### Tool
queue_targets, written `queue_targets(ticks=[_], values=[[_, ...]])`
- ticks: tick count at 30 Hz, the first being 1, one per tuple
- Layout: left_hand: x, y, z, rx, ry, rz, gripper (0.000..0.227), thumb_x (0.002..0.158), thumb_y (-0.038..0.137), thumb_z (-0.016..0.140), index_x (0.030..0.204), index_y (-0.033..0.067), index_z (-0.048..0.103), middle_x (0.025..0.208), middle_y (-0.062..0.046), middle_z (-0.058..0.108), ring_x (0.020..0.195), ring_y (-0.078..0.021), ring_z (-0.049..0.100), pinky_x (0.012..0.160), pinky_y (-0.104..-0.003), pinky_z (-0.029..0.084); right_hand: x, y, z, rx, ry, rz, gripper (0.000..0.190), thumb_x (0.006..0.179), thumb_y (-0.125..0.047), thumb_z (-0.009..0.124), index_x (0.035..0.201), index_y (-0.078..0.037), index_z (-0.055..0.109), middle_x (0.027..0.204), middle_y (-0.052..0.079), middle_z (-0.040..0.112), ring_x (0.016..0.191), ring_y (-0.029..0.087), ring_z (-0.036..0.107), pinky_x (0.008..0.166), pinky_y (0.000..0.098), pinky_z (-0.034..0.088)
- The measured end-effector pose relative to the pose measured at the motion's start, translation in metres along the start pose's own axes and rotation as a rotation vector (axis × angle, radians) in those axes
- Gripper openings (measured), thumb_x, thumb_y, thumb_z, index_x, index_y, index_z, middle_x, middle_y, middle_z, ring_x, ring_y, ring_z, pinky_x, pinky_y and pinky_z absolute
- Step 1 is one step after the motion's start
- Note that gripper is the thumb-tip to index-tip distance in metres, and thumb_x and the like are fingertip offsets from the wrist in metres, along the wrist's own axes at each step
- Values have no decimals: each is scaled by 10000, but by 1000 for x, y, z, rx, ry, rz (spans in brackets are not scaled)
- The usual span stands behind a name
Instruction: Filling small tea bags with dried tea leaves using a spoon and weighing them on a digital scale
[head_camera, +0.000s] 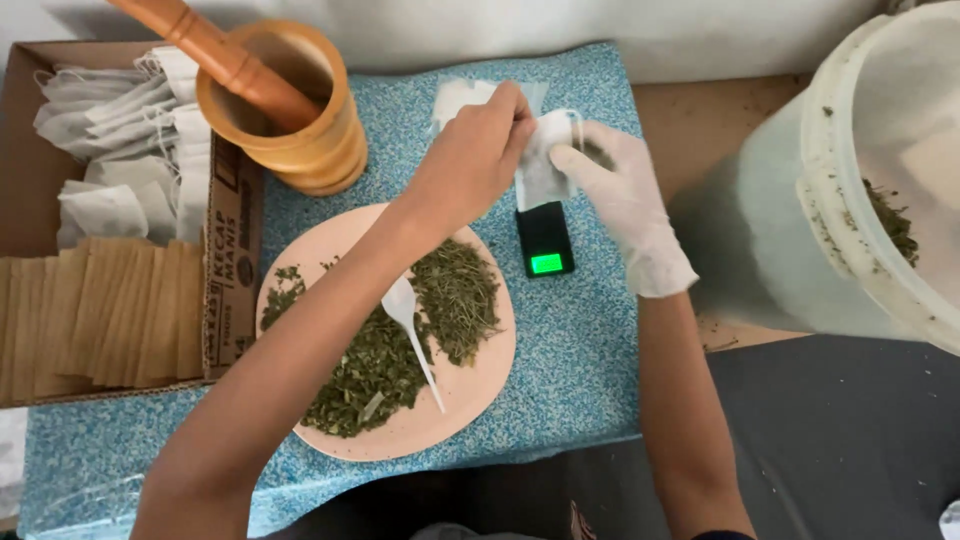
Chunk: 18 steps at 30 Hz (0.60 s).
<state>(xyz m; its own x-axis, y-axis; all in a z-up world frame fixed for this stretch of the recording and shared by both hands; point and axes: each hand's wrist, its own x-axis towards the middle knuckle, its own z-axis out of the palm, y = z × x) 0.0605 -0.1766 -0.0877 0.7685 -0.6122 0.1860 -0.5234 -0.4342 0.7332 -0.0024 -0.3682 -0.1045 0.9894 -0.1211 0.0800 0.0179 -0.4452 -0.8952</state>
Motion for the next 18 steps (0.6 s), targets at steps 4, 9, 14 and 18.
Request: queue_targets(ticks=[4,9,14,18], values=[[13,-24,14,-11,-37,-21,207,1208,170,471,1018,99,509,705,-35,529,536,-157,388,536,-370,301,7,18,-6,53,-46,-32,140,1018,-203,675,1111,-139,758,1012,-59,673,928,81,579,838,267,463],[6,-36,20,-156,-183,-38,145,1140,143,504,1083,48,598,803,-128,746,749,-242,802,698,-411,610,0,14,-28,158,-180,99,328,943,-97,792,1268,-55,772,956,96,768,895,167,740,803,270,520],[4,-50,33,-241,-214,-78,154,1141,141,491,1118,37,603,791,-78,765,750,-216,803,721,-392,615,3,24,-27,151,-162,127,361,916,-95,866,1263,-55,772,1109,99,779,1018,147,706,884,310,584],[-1,-48,40,-238,-232,-81,163,1126,131,497,1149,17,611,819,-96,787,766,-214,806,744,-408,623,2,30,-17,213,-131,169,406,898,-71,892,1277,-16,759,1011,99,762,882,152,695,758,271,572]])
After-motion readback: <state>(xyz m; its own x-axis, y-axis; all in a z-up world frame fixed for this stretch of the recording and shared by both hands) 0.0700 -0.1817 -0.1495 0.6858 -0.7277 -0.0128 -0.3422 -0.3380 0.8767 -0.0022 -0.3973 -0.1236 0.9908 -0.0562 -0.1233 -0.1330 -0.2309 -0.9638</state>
